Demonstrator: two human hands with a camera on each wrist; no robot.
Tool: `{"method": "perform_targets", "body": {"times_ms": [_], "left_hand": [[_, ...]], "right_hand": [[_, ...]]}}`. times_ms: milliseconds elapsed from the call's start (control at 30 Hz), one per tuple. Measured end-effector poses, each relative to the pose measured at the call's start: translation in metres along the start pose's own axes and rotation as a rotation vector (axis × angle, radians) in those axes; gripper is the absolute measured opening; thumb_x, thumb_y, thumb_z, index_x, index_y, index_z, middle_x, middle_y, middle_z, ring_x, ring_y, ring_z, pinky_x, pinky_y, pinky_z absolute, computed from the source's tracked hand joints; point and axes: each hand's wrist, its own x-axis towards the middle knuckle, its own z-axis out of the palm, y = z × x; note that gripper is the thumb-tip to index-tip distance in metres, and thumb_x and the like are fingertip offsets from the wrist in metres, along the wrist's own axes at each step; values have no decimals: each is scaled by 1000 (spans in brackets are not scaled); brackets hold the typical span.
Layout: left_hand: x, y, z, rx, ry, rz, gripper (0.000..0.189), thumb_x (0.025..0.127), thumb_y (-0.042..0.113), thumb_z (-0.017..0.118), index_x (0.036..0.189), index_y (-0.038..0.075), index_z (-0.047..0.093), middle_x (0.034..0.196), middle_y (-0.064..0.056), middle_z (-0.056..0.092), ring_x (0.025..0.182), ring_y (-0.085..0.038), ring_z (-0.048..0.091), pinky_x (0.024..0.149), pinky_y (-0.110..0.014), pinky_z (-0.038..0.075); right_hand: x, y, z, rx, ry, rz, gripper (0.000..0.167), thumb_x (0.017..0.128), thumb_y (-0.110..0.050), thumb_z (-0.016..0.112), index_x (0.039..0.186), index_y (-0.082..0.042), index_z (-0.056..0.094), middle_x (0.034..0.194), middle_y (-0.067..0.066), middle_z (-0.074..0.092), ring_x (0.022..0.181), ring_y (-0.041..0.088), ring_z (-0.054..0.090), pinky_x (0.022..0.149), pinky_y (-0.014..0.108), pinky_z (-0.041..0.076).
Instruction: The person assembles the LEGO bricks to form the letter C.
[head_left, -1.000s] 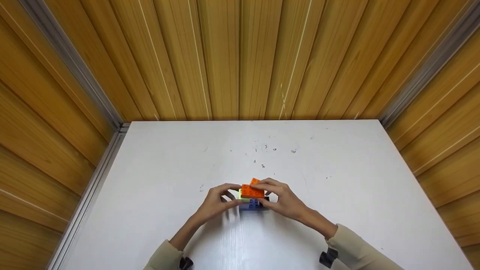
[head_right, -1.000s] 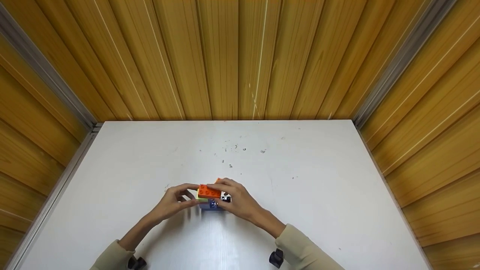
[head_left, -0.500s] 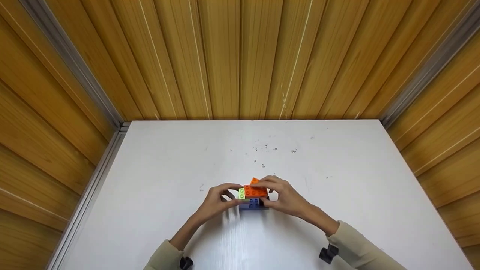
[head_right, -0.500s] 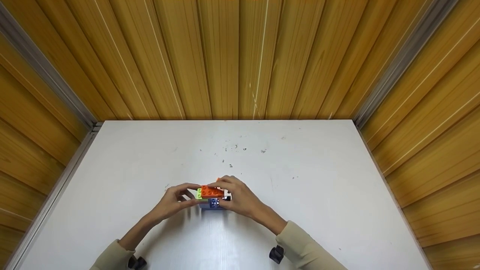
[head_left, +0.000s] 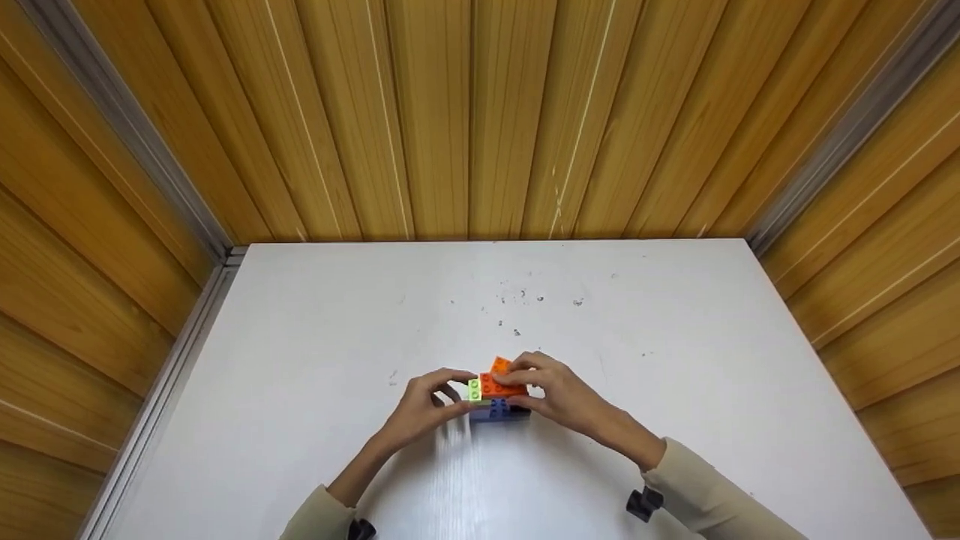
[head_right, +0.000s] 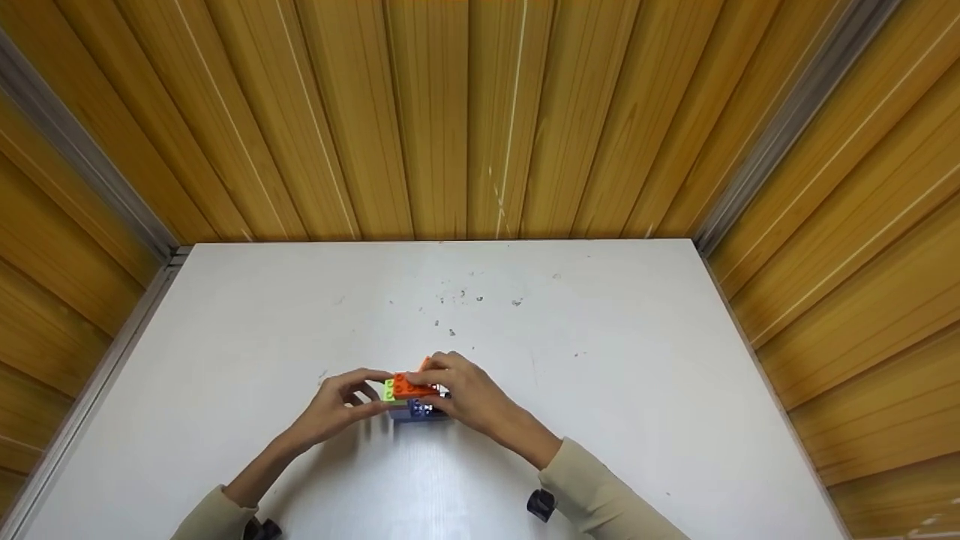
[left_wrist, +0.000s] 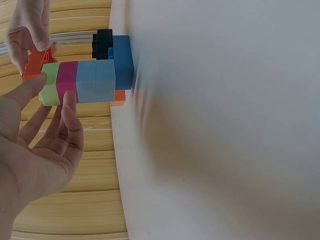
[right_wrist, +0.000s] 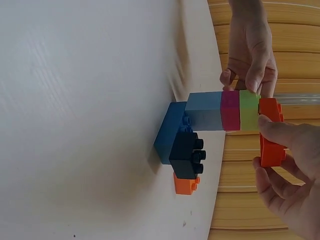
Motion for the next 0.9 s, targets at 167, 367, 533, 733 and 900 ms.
{"method": "perform_targets", "body": {"times_ms": [167,367,533,733,900], "left_hand": [[-3,-1,-3,9,30,1,37,88,17,81,123,10,72,119,-12,74,86,-15,69,67,-20,53],[1,-1,2,45,41,11,35,86,20,83,120,14,75,113,-9,76,82,-12,68,65,-22,52],[3,-1,4,93,48,26,35,86,20,84,119,15,75,112,-8,76,81,-12,69,65,-22,52],[3,-1,4,119,68,47,37,85,23,84,120,16,76,109,-7,77,79,-13,68,64,-22,51],[1,0,2,131,75,55,37,85,24,84,120,15,76,110,-6,77,79,-11,68,64,-21,52]], "right_hand": [[7,-6,-1,-32,-33,-14,34,85,-9,82,117,-16,78,108,5,67,100,21,65,85,32,58],[6,-8,-3,-72,-49,25,36,83,-9,84,117,-18,78,106,4,67,97,19,64,84,32,57],[3,-12,-2,-109,-48,57,33,83,-12,84,115,-18,78,106,3,67,97,19,65,84,34,58],[4,-13,-1,-121,-35,66,33,83,-13,84,115,-17,78,107,4,68,97,20,66,83,34,58],[3,-14,2,-114,-24,78,37,84,-14,83,120,-17,77,112,5,69,100,21,66,84,35,59]]}}
